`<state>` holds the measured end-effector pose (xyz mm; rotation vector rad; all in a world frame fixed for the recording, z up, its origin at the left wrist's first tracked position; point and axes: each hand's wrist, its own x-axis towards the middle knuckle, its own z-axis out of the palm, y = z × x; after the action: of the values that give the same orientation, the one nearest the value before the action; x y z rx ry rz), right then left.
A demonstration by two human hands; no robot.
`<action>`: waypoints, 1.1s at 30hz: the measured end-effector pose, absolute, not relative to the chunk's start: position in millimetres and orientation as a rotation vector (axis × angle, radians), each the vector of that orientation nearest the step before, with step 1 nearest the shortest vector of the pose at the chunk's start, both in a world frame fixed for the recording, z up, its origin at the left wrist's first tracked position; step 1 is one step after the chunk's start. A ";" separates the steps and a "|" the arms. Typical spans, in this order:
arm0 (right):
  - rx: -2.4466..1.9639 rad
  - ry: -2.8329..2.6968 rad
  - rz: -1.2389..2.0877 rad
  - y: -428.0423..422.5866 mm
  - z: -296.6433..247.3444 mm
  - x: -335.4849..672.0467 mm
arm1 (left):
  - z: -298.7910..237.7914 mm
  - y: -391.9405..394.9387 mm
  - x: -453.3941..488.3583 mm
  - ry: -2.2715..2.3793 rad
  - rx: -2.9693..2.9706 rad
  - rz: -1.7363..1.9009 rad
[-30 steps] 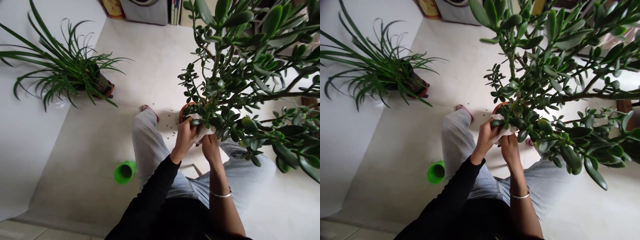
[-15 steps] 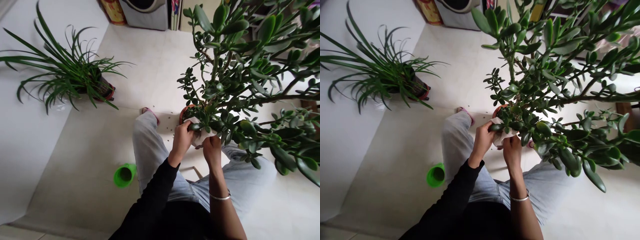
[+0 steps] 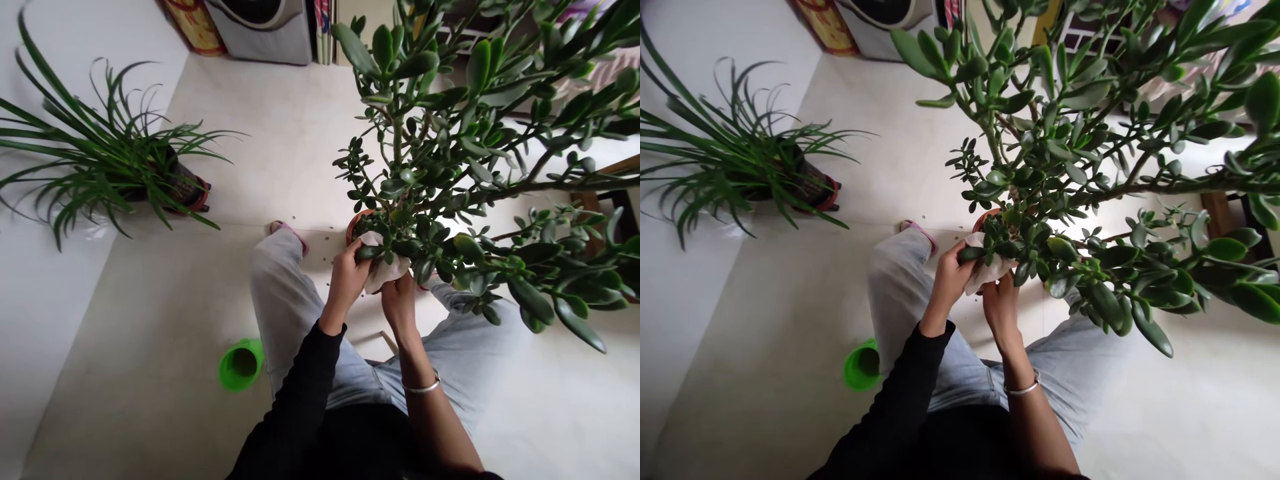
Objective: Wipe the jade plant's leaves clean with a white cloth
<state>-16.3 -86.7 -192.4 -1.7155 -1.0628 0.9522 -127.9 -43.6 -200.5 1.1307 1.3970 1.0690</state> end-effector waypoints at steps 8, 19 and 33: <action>-1.584 -0.973 0.954 -86.9 -195.8 -20.0 | -213.2 -45.6 -140.7 1.160 0.984 1.051; -1.552 -0.787 1.065 -87.8 -199.8 -20.5 | -208.2 -41.8 -138.1 1.296 0.833 1.226; -1.598 -0.818 0.885 -91.0 -202.0 -19.3 | -217.3 -64.4 -126.2 1.388 0.775 1.502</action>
<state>-19.3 -91.0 -202.0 -1.5980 -0.8181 0.8855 -126.2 -64.4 -217.3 0.7751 1.3876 1.5020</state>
